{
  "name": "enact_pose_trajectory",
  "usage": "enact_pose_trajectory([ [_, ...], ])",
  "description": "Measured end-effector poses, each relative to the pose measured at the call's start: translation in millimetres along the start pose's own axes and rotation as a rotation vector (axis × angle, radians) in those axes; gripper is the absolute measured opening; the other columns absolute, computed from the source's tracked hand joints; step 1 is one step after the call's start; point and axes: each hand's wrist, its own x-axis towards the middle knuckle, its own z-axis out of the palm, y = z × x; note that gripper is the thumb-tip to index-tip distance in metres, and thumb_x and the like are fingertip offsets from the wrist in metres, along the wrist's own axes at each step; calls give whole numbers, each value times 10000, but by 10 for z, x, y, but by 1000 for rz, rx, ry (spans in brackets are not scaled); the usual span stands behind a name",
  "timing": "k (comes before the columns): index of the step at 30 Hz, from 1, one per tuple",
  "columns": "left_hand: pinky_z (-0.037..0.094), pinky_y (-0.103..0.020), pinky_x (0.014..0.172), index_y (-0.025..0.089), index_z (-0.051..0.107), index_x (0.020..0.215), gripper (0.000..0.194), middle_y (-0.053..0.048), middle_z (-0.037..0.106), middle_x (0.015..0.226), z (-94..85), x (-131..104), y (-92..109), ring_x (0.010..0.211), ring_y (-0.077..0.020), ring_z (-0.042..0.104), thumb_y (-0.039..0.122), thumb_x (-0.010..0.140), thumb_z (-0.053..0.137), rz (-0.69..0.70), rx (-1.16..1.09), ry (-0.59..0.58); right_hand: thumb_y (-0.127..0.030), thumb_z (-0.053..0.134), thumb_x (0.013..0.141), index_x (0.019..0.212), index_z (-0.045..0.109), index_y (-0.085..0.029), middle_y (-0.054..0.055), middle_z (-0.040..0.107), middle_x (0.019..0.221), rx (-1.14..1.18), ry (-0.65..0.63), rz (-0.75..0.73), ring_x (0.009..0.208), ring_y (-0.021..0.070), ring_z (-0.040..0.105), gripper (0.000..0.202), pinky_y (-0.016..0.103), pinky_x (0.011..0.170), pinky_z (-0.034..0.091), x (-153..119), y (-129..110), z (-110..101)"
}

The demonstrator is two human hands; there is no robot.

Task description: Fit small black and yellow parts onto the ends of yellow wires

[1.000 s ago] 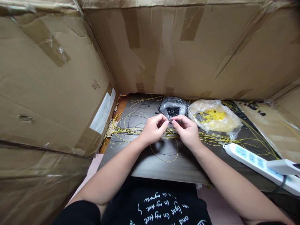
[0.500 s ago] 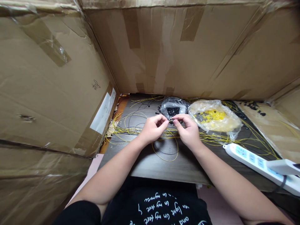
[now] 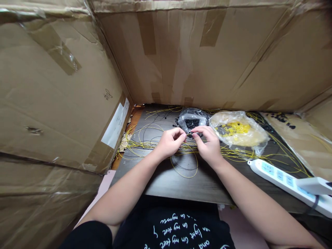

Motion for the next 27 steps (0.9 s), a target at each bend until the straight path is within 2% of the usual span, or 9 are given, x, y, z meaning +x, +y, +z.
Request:
enact_pose_trajectory([
  [5, 398, -206, 553, 154, 575, 782, 295, 5, 585, 708, 8, -14, 43, 568, -79, 485, 423, 902, 554, 17, -16, -14, -253, 582, 923, 977, 678, -234, 56, 695, 979, -17, -49, -68, 965, 216, 614, 112, 410, 892, 480, -21, -45, 19],
  [11, 394, -196, 493, 155, 543, 804, 333, 11, 573, 691, -11, 22, 35, 510, -62, 470, 475, 868, 608, -31, -270, 11, -303, 666, 867, 1097, 652, -238, 82, 667, 1137, -72, 23, -86, 1086, 250, 595, 240, 453, 973, 454, -6, -57, -32],
  [16, 374, -197, 460, 149, 553, 803, 331, 8, 587, 687, -34, 58, 21, 488, -61, 468, 466, 847, 636, -75, -362, 12, -278, 643, 878, 1016, 676, -230, 83, 654, 1137, -130, 24, -82, 1079, 248, 593, 150, 449, 967, 456, -7, -41, -33],
  [23, 370, -196, 453, 152, 535, 771, 353, 18, 571, 663, -11, 48, 28, 475, -58, 472, 481, 832, 649, -122, -378, -56, -254, 618, 891, 1016, 678, -226, 82, 666, 1127, -176, 24, -84, 1065, 250, 593, 141, 440, 931, 451, -21, -2, -7],
  [27, 368, -189, 435, 156, 537, 807, 365, 13, 584, 688, -8, 57, -5, 476, -61, 490, 507, 835, 632, -127, -352, -43, -234, 603, 904, 969, 693, -237, 59, 689, 1075, -209, 22, -113, 1018, 230, 604, 111, 420, 902, 445, -26, 27, -21],
])
